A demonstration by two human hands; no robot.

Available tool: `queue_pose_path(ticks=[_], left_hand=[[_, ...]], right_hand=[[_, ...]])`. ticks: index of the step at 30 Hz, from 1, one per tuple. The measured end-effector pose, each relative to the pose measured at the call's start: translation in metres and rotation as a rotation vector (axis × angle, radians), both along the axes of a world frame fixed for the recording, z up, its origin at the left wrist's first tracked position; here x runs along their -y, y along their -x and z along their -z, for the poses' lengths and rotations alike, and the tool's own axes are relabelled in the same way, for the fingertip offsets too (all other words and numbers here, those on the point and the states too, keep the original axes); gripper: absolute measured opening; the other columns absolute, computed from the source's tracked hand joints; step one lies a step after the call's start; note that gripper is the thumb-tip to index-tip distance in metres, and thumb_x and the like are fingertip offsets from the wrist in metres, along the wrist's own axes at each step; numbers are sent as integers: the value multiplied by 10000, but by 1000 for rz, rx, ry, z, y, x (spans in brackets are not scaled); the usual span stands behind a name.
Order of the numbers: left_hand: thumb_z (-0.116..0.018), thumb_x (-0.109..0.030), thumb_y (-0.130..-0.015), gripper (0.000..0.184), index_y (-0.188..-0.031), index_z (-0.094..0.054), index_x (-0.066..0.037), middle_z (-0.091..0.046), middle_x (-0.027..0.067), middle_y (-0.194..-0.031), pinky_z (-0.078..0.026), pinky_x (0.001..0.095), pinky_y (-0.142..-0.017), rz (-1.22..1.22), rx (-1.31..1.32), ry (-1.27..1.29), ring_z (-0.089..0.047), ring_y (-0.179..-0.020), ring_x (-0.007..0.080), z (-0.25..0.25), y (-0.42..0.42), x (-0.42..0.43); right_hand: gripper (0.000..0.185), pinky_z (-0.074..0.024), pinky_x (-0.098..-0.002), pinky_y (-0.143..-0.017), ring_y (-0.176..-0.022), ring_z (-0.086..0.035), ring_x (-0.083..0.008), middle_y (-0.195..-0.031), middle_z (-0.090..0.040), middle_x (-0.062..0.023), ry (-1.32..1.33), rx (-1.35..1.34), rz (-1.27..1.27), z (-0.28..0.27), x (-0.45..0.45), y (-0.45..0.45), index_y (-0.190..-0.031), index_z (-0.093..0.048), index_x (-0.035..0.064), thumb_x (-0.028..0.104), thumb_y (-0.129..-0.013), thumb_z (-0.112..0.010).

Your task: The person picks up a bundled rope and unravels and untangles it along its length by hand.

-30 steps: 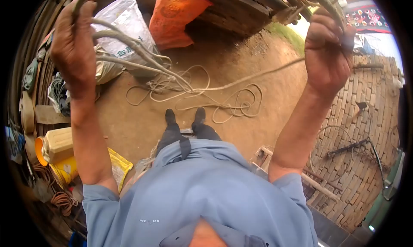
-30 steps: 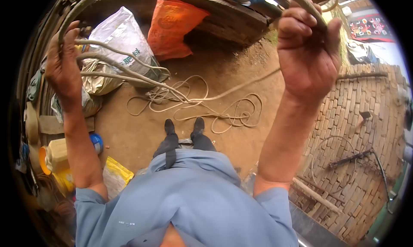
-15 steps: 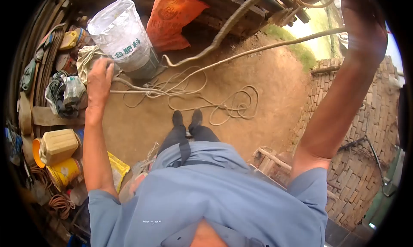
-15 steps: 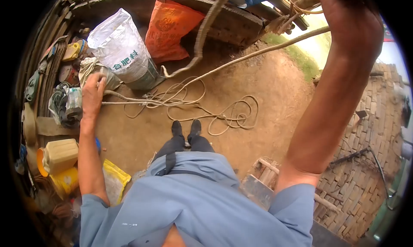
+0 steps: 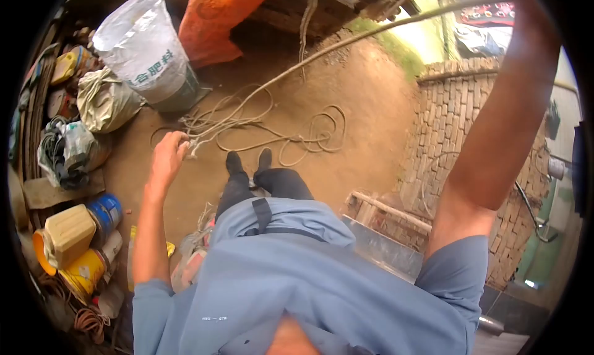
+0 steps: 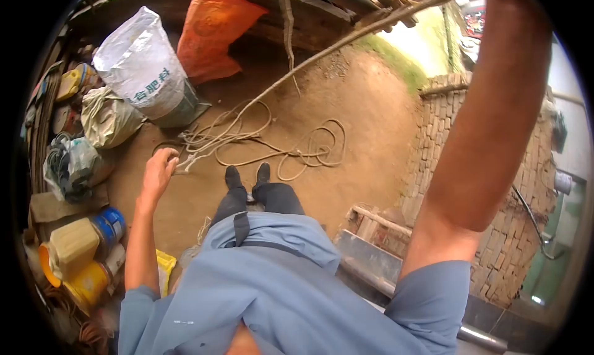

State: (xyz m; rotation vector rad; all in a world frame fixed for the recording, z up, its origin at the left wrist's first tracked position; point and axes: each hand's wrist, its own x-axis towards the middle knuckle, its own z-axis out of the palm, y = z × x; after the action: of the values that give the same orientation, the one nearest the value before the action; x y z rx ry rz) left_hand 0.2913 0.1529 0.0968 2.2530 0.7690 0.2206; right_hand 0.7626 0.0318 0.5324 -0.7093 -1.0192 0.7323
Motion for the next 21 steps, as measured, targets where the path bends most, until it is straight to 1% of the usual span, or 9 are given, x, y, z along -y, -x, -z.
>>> queue_pose_path(ticks=[4, 7, 9, 13, 15, 16, 17, 19, 21], left_hand=[[-680, -66, -904, 170, -1066, -671, -17, -659, 183, -937, -505, 398, -709, -4, 24, 89, -630, -750, 314, 14, -7, 25], [-691, -76, -909, 244, -1150, -666, -43, -643, 159, -908, -504, 411, -743, -58, -48, 162, -641, -804, 318, 6, -14, 38], [-698, -57, -905, 433, -1330, -617, -85, -619, 119, -879, -507, 376, -734, -183, -15, 191, -616, -759, 251, -7, -22, 48], [-697, -39, -905, 633, -1499, -499, -127, -594, 84, -864, -505, 353, -718, -266, 47, 185, -578, -723, 206, -50, -53, 74], [-670, 0, -929, 701, -1569, -420, -134, -577, 7, -862, -459, 248, -646, -344, 92, 48, -503, -680, 88, -74, -74, 98], [-670, 0, -929, 701, -1569, -420, -134, -577, 7, -862, -459, 248, -646, -338, 86, 44, -503, -680, 88, -84, -84, 111], [-671, 14, -924, 729, -1583, -398, -132, -559, -3, -858, -447, 229, -640, -375, 111, 51, -490, -680, 77, -93, -96, 126], [-673, 28, -919, 758, -1598, -375, -130, -540, -13, -855, -436, 211, -634, -409, 126, 58, -476, -680, 65, -100, -118, 164], [-720, -2, -890, 804, -1603, -374, -143, -562, 41, -891, -491, 265, -647, -398, 115, 53, -529, -682, 121, -105, -141, 194]], right_hand=[[289, -586, -351, -892, -987, -674, -260, -1084, -649, -209, 81, -15, 18, 28, -6, 19, -1160, -607, -87, 179, -1058, -555], [285, -585, -348, -886, -994, -672, -260, -1103, -640, -211, 141, -43, 5, 46, -8, 28, -1165, -601, -83, 177, -1049, -571], [284, -584, -346, -881, -1000, -670, -260, -1116, -634, -212, 181, -67, -14, 57, -7, 34, -1169, -597, -80, 175, -1044, -581], [285, -581, -342, -873, -1010, -666, -259, -1141, -622, -213, 327, -107, -45, 89, 4, 57, -1176, -589, -73, 173, -1033, -601], [286, -580, -340, -869, -1015, -664, -259, -1153, -616, -214, 437, -153, -54, 110, 20, 67, -1179, -585, -70, 172, -1028, -611], [288, -580, -339, -867, -1017, -664, -259, -1159, -614, -215, 507, -205, -51, 127, 27, 69, -1181, -583, -69, 171, -1025, -616], [216, -590, -356, -760, -813, -704, -241, -861, -702, -180, 273, -314, -411, 196, 40, 38, -968, -658, -78, 137, -989, -655], [223, -621, -367, -679, -688, -739, -257, -795, -732, -200, 460, -443, -305, 238, 73, 58, -839, -686, -42, 116, -989, -637], [224, -640, -365, -717, -726, -744, -243, -878, -734, -161, 515, -539, -400, 289, 109, 73, -973, -657, -29, 189, -1018, -638]])
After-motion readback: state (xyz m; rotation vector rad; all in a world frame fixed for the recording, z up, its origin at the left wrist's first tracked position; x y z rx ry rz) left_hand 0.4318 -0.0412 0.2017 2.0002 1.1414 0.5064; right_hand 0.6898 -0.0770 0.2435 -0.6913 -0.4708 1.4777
